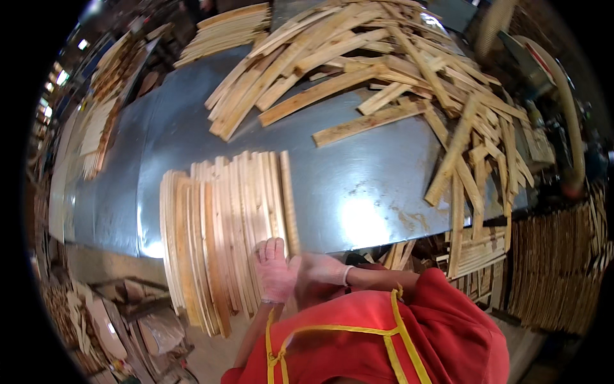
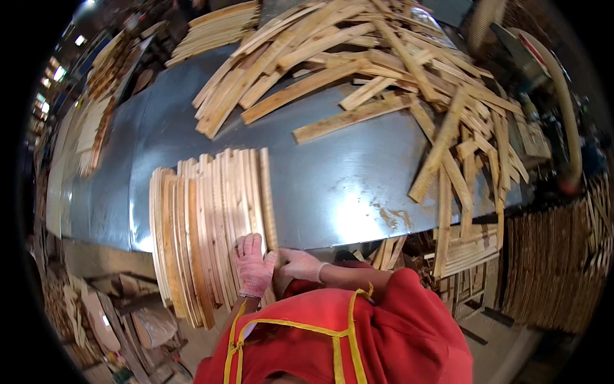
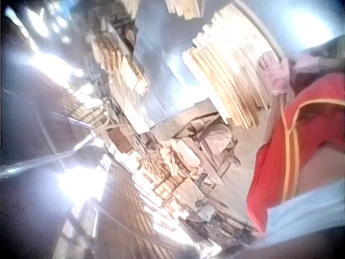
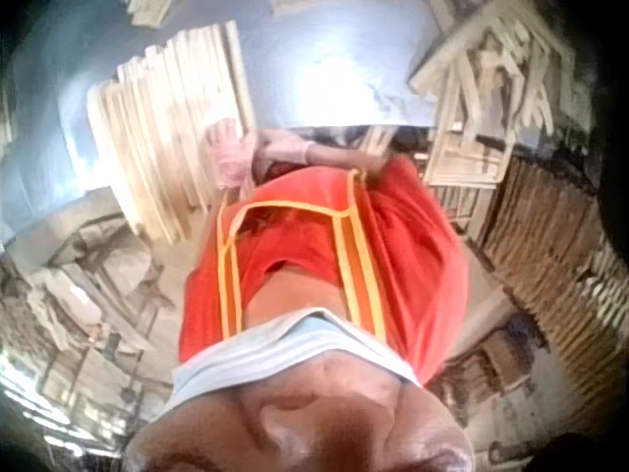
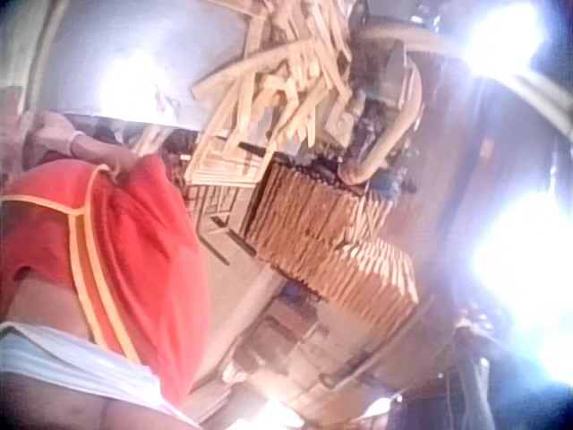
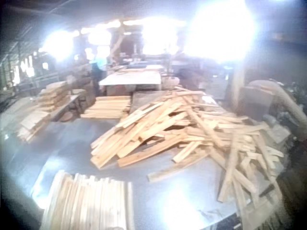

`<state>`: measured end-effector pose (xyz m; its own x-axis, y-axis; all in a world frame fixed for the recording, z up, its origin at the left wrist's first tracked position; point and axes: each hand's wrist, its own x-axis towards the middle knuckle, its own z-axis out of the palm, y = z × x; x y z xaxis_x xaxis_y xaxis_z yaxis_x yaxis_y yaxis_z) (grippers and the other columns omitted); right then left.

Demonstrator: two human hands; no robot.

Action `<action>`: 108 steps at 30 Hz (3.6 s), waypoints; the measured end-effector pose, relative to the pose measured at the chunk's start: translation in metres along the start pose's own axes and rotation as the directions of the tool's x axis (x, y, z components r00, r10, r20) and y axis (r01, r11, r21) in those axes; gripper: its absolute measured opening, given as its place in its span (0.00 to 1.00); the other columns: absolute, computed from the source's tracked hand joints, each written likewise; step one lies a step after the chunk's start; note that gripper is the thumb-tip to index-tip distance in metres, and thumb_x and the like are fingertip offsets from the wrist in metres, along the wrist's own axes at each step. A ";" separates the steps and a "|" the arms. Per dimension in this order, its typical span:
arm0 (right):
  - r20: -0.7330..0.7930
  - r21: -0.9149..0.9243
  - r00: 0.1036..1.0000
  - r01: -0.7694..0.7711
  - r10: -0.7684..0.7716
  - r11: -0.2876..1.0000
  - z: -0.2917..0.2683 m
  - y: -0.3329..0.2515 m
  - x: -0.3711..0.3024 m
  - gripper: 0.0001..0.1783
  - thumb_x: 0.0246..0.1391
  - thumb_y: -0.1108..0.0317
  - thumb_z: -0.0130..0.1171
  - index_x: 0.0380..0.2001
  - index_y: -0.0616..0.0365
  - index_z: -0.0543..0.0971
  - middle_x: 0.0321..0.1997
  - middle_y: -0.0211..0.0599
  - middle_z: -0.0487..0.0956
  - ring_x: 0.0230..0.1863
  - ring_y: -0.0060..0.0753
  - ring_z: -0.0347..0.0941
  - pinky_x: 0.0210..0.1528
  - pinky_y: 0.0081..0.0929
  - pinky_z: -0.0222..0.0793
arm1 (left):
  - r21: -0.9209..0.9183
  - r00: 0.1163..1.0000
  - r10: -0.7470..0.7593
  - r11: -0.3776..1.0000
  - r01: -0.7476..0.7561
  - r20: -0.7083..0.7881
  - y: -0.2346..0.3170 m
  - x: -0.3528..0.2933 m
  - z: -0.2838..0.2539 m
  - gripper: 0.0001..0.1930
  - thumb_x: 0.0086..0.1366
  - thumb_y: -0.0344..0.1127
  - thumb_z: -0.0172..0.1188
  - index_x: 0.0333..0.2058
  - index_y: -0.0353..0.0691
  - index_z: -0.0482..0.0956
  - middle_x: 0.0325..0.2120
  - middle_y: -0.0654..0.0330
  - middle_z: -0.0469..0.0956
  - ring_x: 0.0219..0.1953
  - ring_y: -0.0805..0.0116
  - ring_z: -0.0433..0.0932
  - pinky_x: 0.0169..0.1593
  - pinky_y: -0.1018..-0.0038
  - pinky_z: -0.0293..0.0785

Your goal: The person sorts and stacks thin wooden planks on a metal table. They pick up individual planks from a disorganized pile, align them, and place them into a neat stack. The person wears pink gloves and a red shirt with yellow straps. Another person is visible in the background working with similar materials.

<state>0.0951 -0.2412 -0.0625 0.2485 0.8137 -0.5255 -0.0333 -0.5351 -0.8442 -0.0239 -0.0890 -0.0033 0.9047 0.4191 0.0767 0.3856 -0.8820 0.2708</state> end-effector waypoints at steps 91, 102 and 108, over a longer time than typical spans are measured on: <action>0.001 -0.392 0.999 0.044 -0.047 0.919 -0.092 -0.040 -0.030 0.35 0.65 0.46 0.57 0.65 0.61 0.73 0.56 0.61 0.83 0.57 0.60 0.79 0.63 0.46 0.73 | 0.088 1.000 -0.026 0.996 0.026 0.001 0.053 -0.012 0.031 0.43 0.59 0.56 0.69 0.69 0.41 0.69 0.68 0.53 0.66 0.73 0.44 0.60 0.77 0.43 0.51; -0.962 0.077 0.139 -0.682 0.233 0.727 -0.286 0.153 -0.239 0.26 0.53 0.59 0.73 0.50 0.65 0.81 0.48 0.62 0.86 0.50 0.63 0.84 0.53 0.48 0.80 | 0.137 0.986 0.057 0.987 -0.079 0.160 0.056 -0.012 0.011 0.46 0.52 0.58 0.74 0.67 0.43 0.71 0.67 0.53 0.65 0.72 0.48 0.59 0.75 0.43 0.51; -0.634 0.519 0.722 0.130 0.278 0.845 -0.141 0.013 -0.120 0.33 0.57 0.61 0.70 0.63 0.62 0.73 0.45 0.43 0.83 0.41 0.35 0.80 0.43 0.35 0.81 | -0.015 0.998 0.054 0.998 -0.053 0.034 0.058 -0.002 0.011 0.41 0.54 0.54 0.73 0.62 0.39 0.73 0.62 0.53 0.69 0.68 0.48 0.64 0.75 0.47 0.54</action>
<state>0.2014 -0.3779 0.0042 0.7837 0.2941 -0.5472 -0.4984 -0.2282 -0.8364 -0.0014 -0.1435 0.0015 0.9298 0.3634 0.0587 0.3339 -0.8998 0.2808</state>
